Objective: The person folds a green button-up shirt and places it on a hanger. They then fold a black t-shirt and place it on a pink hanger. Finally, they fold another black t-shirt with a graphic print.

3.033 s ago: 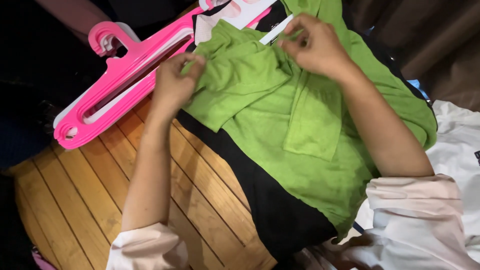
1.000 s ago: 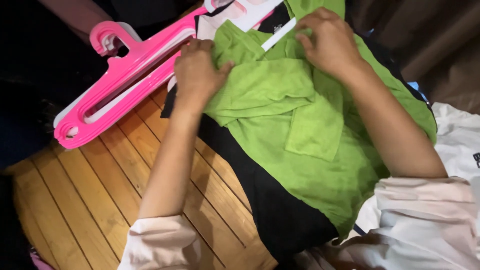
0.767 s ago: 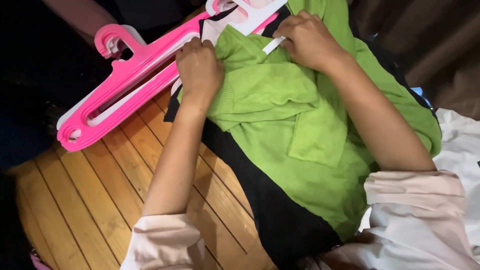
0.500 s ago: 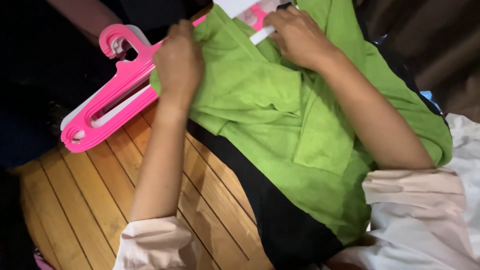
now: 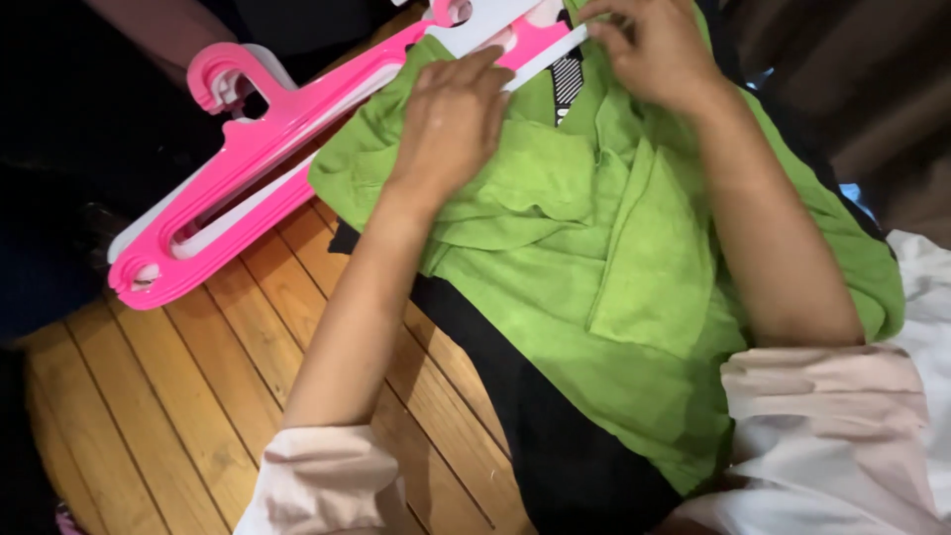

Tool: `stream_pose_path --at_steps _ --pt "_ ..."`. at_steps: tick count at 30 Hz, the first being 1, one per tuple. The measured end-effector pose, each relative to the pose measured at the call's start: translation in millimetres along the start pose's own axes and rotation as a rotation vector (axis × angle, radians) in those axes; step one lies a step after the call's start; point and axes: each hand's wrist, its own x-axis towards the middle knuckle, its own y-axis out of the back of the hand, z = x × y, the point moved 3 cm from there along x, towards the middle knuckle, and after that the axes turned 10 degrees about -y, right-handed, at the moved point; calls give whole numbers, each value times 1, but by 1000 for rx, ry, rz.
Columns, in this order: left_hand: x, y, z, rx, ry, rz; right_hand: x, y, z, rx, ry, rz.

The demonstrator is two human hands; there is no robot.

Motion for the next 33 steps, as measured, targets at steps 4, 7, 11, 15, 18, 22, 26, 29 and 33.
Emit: stream_pose_path --at_steps 4,7,11,15,18,22,26,29,33 --pt "20 -47 -28 103 87 -92 -8 3 23 -75 165 47" --pt "37 -54 -41 155 160 -262 -11 -5 28 -59 163 6" --pt "40 -56 -53 59 219 -311 -9 -14 23 -23 102 -76" --pt "42 -71 -60 38 163 -249 -6 -30 31 -77 142 -152" --pt "46 -71 -49 15 252 -361 -16 -2 -6 -7 -87 -209" --pt "47 -71 -45 63 215 -361 -6 -2 29 12 77 3" --pt "43 -58 -58 219 160 -96 -9 6 38 -62 117 103" --pt "34 -63 -67 474 94 -67 -11 5 33 -74 36 35" --pt "26 -65 -67 323 164 -173 -8 -10 43 -99 103 -84"
